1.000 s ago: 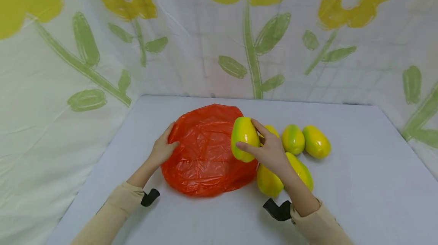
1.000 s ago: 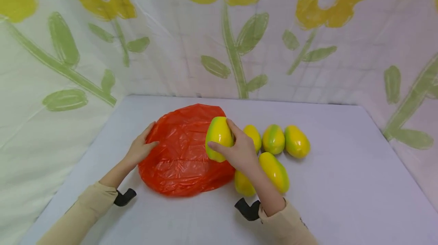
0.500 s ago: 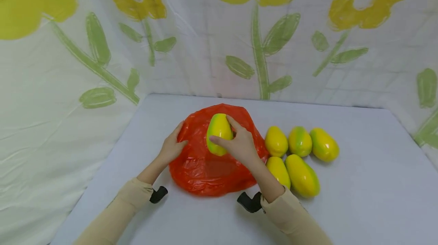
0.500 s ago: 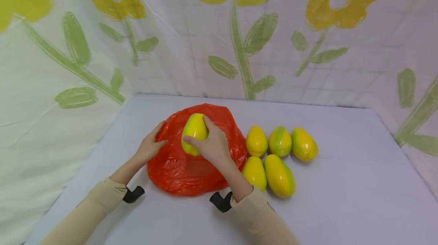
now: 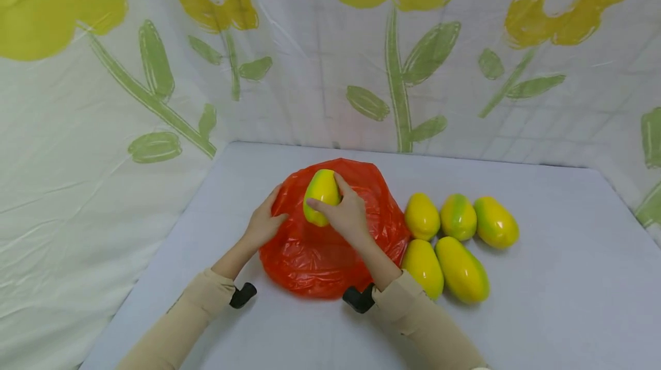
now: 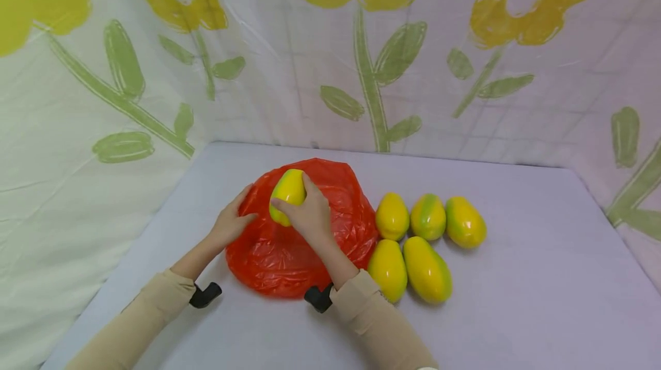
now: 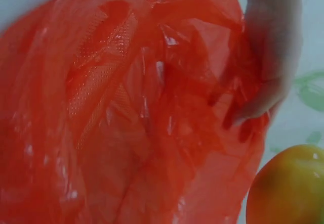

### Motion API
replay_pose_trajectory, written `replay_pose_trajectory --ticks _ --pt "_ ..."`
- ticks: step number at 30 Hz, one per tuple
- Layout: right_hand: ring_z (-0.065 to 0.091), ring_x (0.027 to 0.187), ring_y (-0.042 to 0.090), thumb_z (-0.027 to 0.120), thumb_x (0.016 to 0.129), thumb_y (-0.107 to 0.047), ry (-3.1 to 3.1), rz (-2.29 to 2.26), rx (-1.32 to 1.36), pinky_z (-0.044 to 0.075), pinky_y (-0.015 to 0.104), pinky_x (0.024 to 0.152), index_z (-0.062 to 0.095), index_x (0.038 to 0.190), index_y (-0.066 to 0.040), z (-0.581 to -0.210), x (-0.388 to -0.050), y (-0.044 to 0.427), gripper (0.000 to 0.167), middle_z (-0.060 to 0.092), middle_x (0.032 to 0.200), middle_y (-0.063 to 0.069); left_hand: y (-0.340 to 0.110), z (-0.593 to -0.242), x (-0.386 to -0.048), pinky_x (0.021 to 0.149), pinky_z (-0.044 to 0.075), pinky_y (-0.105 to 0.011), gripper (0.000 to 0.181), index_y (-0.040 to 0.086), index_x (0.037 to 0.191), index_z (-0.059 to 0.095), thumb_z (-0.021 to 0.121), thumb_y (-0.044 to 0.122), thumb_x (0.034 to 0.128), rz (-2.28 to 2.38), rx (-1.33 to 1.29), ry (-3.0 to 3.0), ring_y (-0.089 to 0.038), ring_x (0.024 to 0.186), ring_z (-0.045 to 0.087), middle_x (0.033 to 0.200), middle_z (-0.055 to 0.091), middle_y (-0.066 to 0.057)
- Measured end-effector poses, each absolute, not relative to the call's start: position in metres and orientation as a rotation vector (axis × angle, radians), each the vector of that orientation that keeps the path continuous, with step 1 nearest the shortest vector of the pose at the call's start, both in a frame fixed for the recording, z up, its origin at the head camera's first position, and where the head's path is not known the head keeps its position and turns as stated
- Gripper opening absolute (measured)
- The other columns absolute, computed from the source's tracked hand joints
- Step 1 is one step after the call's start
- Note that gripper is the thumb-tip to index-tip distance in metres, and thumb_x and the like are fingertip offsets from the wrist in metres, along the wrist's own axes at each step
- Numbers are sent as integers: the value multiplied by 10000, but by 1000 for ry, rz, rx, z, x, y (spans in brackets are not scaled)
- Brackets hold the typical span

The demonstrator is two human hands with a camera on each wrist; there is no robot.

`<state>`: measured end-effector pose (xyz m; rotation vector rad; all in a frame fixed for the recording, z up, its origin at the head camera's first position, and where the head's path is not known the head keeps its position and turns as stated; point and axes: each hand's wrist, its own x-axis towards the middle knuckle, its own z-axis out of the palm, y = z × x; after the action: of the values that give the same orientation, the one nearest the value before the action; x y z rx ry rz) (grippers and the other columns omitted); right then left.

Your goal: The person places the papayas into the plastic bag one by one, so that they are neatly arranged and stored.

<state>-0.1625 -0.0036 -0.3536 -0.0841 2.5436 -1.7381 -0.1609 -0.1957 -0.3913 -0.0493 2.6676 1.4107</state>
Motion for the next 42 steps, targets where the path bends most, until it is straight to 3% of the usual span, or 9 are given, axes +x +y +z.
replay_pose_trajectory --ticks 8,24,33,42 --pt "567 1102 330 757 831 -325 2517 -1729 0 541 440 883 388 1497 -110 -368 -174 -19 791 541 1348 154 -195 -393 -162 1111 275 -551 706 70 1565 105 456 18 955 1442 -54 2645 -393 1431 211 1600 154 -180" --pt "521 1137 342 736 844 -328 2515 -1559 -24 501 462 944 351 1509 -89 -396 -208 -46 805 512 1357 168 -195 -390 -160 1068 336 -571 707 81 1567 115 461 17 953 1440 -67 2669 -422 1396 279 1586 184 -204" --pt "516 1138 326 723 874 -268 2545 -1549 -72 493 448 960 308 1519 -63 -406 -211 -49 794 498 1368 159 -191 -392 -159 1046 367 -565 707 74 1564 127 467 12 947 1461 -54 2664 -425 1372 325 1575 216 -209" --pt "513 1130 324 678 897 -332 2538 -1480 -100 493 456 959 266 1538 -82 -407 -216 -45 803 477 1381 157 -193 -385 -161 1033 386 -566 710 75 1563 139 473 27 938 1446 -56 2688 -435 1342 368 1544 267 -247"
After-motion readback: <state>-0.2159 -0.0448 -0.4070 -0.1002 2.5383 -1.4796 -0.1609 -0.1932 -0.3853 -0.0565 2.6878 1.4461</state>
